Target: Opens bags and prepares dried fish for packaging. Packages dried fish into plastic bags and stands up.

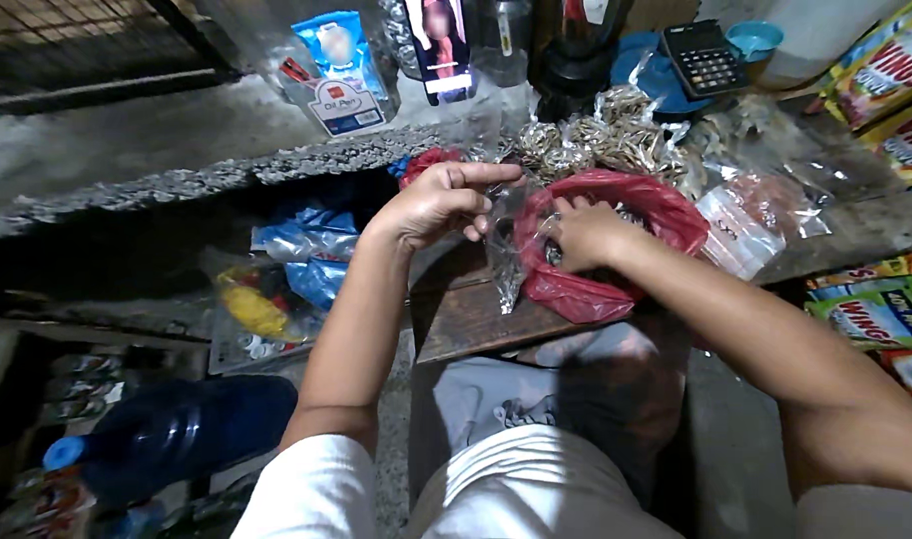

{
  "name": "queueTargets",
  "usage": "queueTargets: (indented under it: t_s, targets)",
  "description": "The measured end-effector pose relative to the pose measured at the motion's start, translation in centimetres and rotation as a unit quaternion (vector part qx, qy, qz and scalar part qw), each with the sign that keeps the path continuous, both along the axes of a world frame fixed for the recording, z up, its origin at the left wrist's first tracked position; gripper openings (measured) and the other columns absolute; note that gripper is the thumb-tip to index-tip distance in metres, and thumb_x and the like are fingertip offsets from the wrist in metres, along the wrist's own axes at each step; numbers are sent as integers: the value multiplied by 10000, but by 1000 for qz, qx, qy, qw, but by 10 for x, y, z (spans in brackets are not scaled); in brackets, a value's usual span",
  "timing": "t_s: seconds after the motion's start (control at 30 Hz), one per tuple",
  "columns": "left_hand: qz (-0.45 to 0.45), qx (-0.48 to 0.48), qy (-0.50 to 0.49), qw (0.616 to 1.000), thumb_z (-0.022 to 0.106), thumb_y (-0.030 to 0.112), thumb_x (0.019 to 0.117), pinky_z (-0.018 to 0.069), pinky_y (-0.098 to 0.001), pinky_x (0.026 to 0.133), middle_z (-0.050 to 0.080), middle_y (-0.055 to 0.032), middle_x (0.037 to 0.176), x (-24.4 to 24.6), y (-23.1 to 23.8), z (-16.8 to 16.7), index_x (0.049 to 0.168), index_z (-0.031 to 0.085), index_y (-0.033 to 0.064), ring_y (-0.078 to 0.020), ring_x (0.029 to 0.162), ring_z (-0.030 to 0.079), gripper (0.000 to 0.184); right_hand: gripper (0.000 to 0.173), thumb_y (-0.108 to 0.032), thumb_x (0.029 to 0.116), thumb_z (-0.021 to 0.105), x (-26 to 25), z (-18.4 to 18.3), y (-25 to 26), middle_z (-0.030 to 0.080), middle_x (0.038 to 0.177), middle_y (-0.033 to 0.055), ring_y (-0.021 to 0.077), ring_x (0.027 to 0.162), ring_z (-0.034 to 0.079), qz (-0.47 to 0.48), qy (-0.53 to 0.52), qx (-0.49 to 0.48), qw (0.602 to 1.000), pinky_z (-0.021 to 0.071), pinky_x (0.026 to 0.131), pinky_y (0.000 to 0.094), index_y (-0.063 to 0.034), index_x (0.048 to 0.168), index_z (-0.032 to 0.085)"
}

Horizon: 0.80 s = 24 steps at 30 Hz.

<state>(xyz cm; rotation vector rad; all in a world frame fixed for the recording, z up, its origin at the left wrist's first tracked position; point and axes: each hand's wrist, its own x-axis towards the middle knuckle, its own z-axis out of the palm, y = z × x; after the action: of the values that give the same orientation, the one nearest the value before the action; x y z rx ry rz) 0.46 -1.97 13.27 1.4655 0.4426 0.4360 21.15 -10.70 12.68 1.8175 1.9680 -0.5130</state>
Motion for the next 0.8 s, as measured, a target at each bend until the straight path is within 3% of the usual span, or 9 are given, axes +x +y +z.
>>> queueTargets:
  t_s: [0.1, 0.23, 0.4, 0.67, 0.8]
  targets:
    - [0, -5, -5, 1000, 439, -88, 899, 540, -145, 547, 684, 20, 1275, -3, 0, -2, 1358, 578, 34, 22, 628, 630, 495, 810, -288, 911, 770, -9, -1, 0, 224, 1631, 306, 577, 1424, 303, -5, -18, -24, 1000, 334, 979, 784, -152, 1599, 365]
    - [2, -6, -9, 1000, 443, -83, 895, 539, -144, 543, 691, 27, 1265, -3, 1, -2, 1344, 592, 40, 24, 622, 629, 489, 768, -289, 845, 839, 1, -4, -1, 328, 1583, 278, 556, 1388, 366, -32, -4, 17, 999, 377, 976, 756, -70, 1498, 497]
    - [1, -4, -3, 1000, 438, -75, 900, 534, -145, 544, 687, 25, 1260, 0, 0, -3, 1354, 582, 39, 27, 618, 617, 489, 787, -328, 848, 840, 7, -7, -3, 307, 1582, 307, 577, 1368, 377, -44, -3, 18, 999, 404, 953, 750, -140, 1525, 486]
    - [7, 0, 5, 1000, 435, -88, 902, 538, -142, 551, 700, 30, 1229, 1, -4, 4, 1351, 585, 31, 27, 618, 622, 488, 617, -227, 890, 789, 23, 2, -8, 469, 1472, 296, 545, 1274, 498, -34, 26, 63, 997, 435, 921, 711, -152, 1460, 563]
    - [7, 9, 13, 1000, 442, -89, 896, 542, -150, 545, 692, 23, 1251, 0, -3, 8, 1355, 585, 36, 21, 617, 624, 497, 491, -209, 907, 769, 60, 18, -8, 585, 1309, 288, 484, 1205, 573, -38, 143, 107, 983, 436, 946, 706, -73, 1356, 623]
